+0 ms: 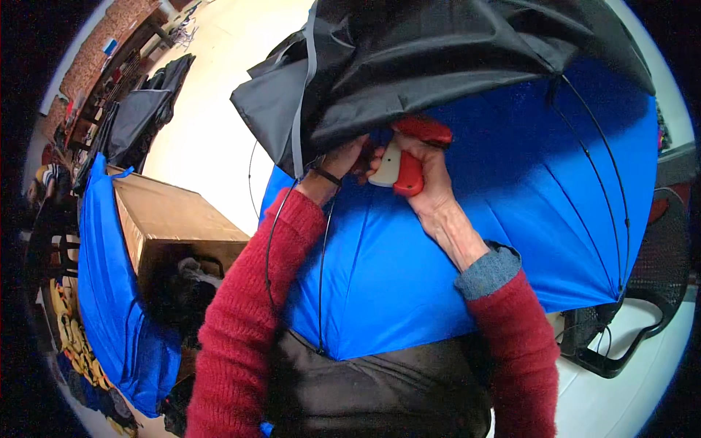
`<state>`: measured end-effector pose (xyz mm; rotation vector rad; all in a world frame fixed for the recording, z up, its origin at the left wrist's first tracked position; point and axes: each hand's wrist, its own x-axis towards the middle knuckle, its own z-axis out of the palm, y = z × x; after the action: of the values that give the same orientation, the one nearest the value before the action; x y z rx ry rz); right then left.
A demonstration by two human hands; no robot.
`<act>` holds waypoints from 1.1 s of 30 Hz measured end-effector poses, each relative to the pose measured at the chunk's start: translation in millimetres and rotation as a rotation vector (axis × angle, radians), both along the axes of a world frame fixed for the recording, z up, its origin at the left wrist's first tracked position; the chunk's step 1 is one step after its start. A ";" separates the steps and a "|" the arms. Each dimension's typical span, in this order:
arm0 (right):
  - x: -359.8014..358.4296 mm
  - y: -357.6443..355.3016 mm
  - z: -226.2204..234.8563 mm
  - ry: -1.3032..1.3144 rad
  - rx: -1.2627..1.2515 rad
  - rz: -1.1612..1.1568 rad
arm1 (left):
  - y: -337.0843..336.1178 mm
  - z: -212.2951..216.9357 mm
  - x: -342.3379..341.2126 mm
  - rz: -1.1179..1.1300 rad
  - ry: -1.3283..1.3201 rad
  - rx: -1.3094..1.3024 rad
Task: Tagging blue umbrellas using a hand-held tag gun.
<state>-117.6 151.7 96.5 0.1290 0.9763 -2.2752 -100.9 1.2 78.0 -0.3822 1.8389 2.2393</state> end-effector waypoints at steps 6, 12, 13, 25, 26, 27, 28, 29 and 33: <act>-5.0 1.0 -6.9 0.004 -0.058 0.039 | 2.9 -2.4 0.6 0.028 0.106 -0.085; -2.7 0.8 -3.8 0.000 -0.061 0.036 | -2.2 -1.0 -0.7 -0.030 -0.009 -0.030; -2.7 0.4 -2.2 0.014 -0.048 0.040 | -3.2 -0.9 -0.6 -0.067 -0.029 -0.012; -23.8 3.7 10.9 0.110 0.157 0.156 | -3.9 -16.1 -5.9 0.004 0.077 -0.095; -26.6 7.1 10.5 0.160 0.222 0.153 | -1.2 -15.6 -5.9 0.004 0.078 -0.090; -27.8 8.6 11.0 0.212 0.287 0.150 | 1.1 -14.2 -5.8 -0.001 0.124 -0.109; -27.4 8.3 10.9 0.216 0.292 0.150 | 3.0 -11.7 -5.5 -0.005 0.172 -0.129; -26.1 7.2 9.7 0.248 0.340 0.126 | 4.6 -8.0 -5.2 -0.010 0.223 -0.149; -20.8 3.1 13.7 0.345 0.380 0.086 | 1.5 -4.5 -0.3 0.002 0.232 -0.036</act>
<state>-138.4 154.8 110.2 -0.1485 1.5583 -2.0478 -101.2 2.7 73.5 -0.1335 1.9914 2.3396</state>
